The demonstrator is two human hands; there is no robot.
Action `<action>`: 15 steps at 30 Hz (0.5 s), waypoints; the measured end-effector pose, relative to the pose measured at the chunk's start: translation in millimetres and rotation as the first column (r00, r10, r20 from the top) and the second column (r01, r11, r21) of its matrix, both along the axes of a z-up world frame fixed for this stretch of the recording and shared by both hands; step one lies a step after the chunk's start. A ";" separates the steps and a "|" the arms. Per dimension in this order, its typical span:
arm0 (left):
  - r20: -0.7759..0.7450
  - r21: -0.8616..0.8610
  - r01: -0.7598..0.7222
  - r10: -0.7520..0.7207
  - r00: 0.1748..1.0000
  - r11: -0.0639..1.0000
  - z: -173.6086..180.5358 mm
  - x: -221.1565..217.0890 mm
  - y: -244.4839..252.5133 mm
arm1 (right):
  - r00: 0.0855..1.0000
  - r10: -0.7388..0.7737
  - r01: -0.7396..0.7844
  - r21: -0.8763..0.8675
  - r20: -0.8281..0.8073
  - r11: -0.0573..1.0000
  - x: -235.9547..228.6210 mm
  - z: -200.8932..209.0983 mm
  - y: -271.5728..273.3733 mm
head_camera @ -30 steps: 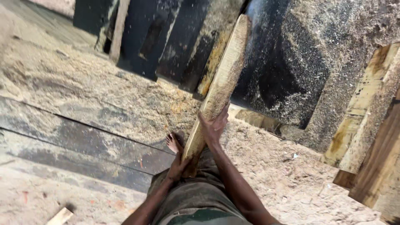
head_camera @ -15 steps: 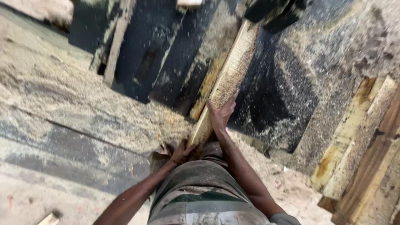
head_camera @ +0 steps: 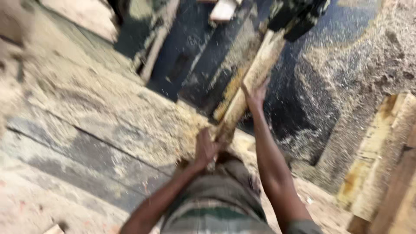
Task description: The person processes various wood planks by hand, feeding them into a machine and then stacking them onto a pile.
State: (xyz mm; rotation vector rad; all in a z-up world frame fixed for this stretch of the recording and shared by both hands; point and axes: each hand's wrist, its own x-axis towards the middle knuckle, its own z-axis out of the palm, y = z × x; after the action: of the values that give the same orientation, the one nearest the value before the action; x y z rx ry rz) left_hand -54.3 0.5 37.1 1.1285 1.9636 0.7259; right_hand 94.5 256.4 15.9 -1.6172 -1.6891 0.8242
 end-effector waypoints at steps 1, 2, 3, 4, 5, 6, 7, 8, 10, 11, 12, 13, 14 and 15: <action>-0.238 0.169 0.180 -0.137 0.962 0.969 5.6 -5.2 -1.3 | 1.000 -0.007 0.007 -0.092 -0.005 0.996 1.0 1.4 -14.6; -0.478 0.286 0.382 -0.215 0.851 0.879 6.6 -11.5 -1.2 | 1.000 -0.014 0.012 -0.183 -0.011 0.983 -2.2 -0.6 -33.8; -0.672 0.326 0.572 -0.240 0.700 0.753 6.0 -3.9 -17.7 | 1.000 -0.017 0.018 -0.301 0.006 0.953 6.6 -5.4 -75.9; -0.576 0.326 0.547 -0.297 0.762 0.771 3.1 1.8 -30.8 | 0.998 0.003 -0.015 -0.200 -0.060 0.980 4.9 -12.2 -113.4; -0.473 0.327 0.515 -0.334 0.815 0.792 1.0 5.5 -38.2 | 0.992 0.038 -0.048 -0.085 -0.122 0.995 -1.8 -17.5 -138.9; -0.363 0.324 0.483 -0.364 0.858 0.814 -0.4 7.9 -41.3 | 0.978 0.019 -0.040 -0.100 -0.207 0.994 -4.5 -21.1 -175.9; -0.360 0.334 0.469 -0.349 0.865 0.818 -0.9 3.5 -29.3 | 0.953 0.008 -0.037 -0.090 -0.302 0.995 -16.4 -23.4 -191.3; -0.357 0.345 0.455 -0.333 0.873 0.821 0.1 -0.5 -15.5 | 0.945 -0.051 0.030 -0.069 -0.322 0.997 -24.4 -23.9 -189.4; -0.320 0.360 0.431 -0.324 0.890 0.828 7.8 -1.2 -22.1 | 0.897 -0.191 0.155 -0.122 -0.398 0.980 -31.7 -24.7 -215.9; -0.296 0.377 0.427 -0.330 0.896 0.822 12.1 -2.7 -27.7 | 0.848 -0.274 0.216 -0.177 -0.453 0.960 -34.6 -25.0 -226.1; -0.272 0.395 0.422 -0.335 0.902 0.816 17.5 -3.3 -33.1 | 0.789 -0.356 0.272 -0.235 -0.500 0.933 -35.8 -24.1 -232.6; -0.273 0.417 0.436 -0.347 0.897 0.798 18.3 -9.4 -15.7 | 0.793 -0.322 0.272 -0.172 -0.518 0.947 -41.2 -26.4 -212.0; -0.274 0.438 0.448 -0.359 0.892 0.779 18.2 -15.9 2.9 | 0.797 -0.287 0.271 -0.109 -0.532 0.956 -47.5 -28.8 -190.2; -0.261 0.458 0.449 -0.367 0.893 0.767 20.1 -12.6 9.7 | 0.810 -0.250 0.264 -0.050 -0.530 0.963 -42.1 -28.4 -181.6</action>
State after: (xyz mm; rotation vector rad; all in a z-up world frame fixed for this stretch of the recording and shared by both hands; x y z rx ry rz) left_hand -66.9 10.2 57.2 1.9192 1.5825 0.9633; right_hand 52.4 74.8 -12.5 -1.3858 -1.0554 0.9935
